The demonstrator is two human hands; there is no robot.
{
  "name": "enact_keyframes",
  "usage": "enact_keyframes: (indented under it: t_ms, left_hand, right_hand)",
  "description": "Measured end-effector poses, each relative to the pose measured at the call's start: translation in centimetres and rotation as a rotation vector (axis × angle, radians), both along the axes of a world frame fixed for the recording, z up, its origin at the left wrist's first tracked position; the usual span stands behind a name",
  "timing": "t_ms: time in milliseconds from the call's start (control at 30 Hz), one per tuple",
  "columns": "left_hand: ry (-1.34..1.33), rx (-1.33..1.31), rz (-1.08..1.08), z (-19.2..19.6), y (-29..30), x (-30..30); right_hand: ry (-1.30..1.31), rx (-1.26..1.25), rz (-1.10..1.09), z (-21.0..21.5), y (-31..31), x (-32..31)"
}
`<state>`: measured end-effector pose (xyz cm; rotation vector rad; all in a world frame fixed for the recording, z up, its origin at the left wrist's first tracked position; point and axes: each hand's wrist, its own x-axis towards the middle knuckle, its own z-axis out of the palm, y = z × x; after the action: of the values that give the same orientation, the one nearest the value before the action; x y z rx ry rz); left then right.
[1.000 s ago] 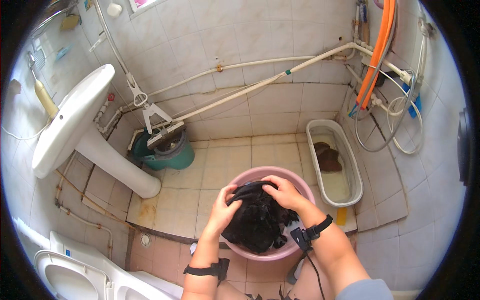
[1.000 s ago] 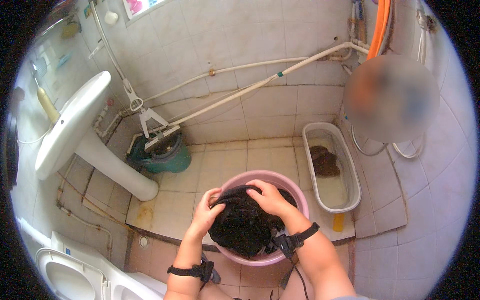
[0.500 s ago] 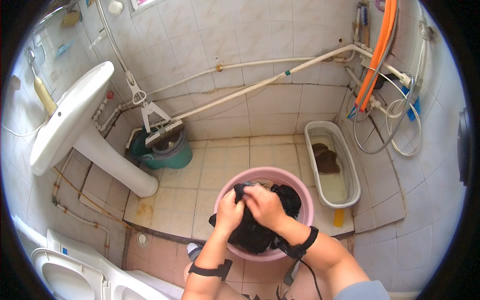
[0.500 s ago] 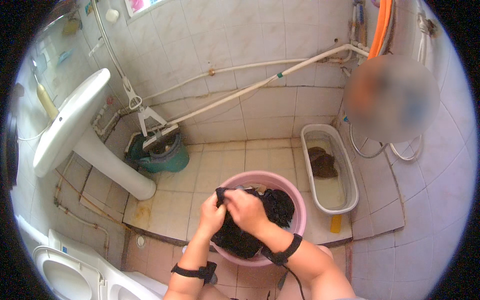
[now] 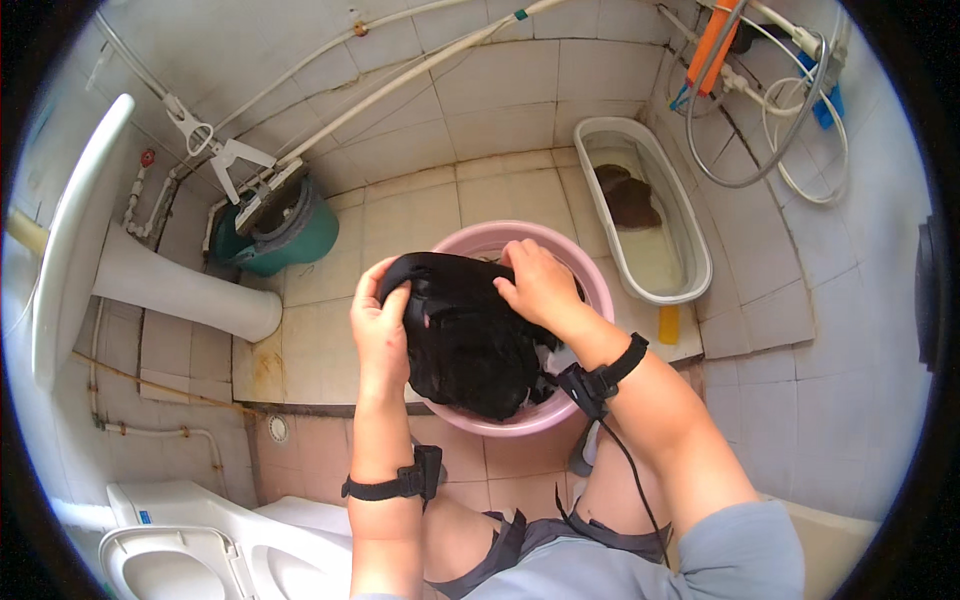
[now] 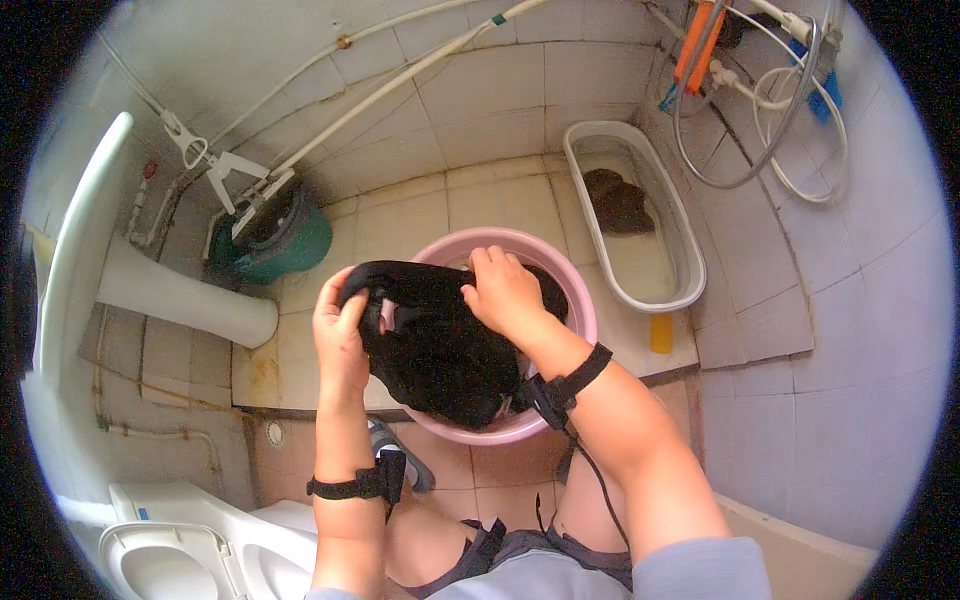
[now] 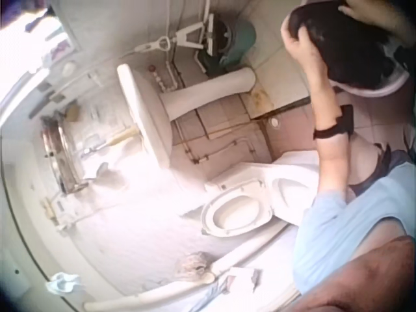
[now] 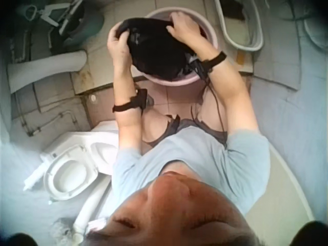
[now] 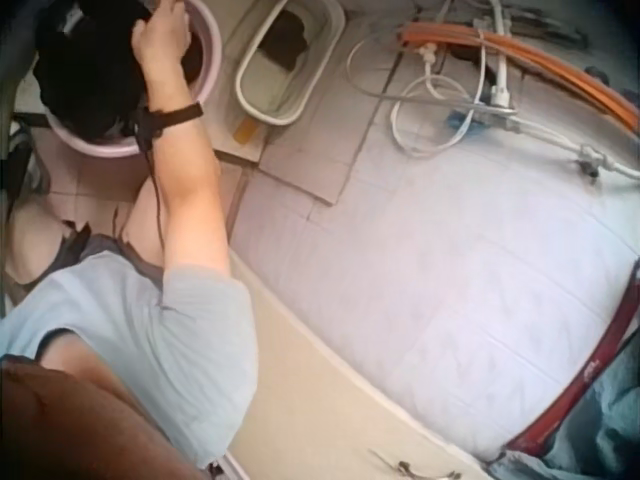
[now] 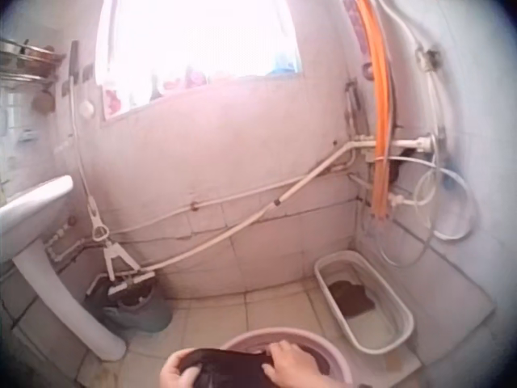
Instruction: Hand-washing black clothes in a pink bucket using a yellow sponge.
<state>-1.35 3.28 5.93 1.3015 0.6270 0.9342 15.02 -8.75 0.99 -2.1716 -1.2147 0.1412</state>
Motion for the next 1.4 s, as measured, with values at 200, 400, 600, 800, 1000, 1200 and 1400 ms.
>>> enact_keyframes:
  t_ms: [200,400,600,800,1000,1200,1400]
  left_hand:
    - [-0.136,-0.092,-0.001,1.9,-1.0,-0.3]
    - [-0.059,0.049,0.002,2.8,-1.6,-1.2]
    - [0.145,-0.172,-0.013,-1.7,1.5,-2.8]
    - [0.629,0.616,-0.265,-4.3,-1.3,-1.8]
    - [0.658,0.545,-0.424,-4.1,-2.9,0.5]
    - [0.453,0.385,-0.142,-6.4,-2.3,0.2]
    - [0.563,0.584,-0.006,-3.2,-5.0,1.7]
  right_hand:
    - [0.118,-0.321,0.654,-2.7,-1.9,-4.4]
    - [0.363,-0.267,0.370,-3.7,-0.8,-0.1]
    - [1.172,0.475,0.311,1.7,-1.3,2.3]
    - [1.227,0.651,0.146,1.3,-1.1,3.2]
    - [1.146,0.590,0.167,1.1,-0.9,2.7]
    - [-0.010,0.296,0.487,2.9,-1.1,-4.2]
    - [0.094,0.306,0.136,0.9,-0.5,-2.9]
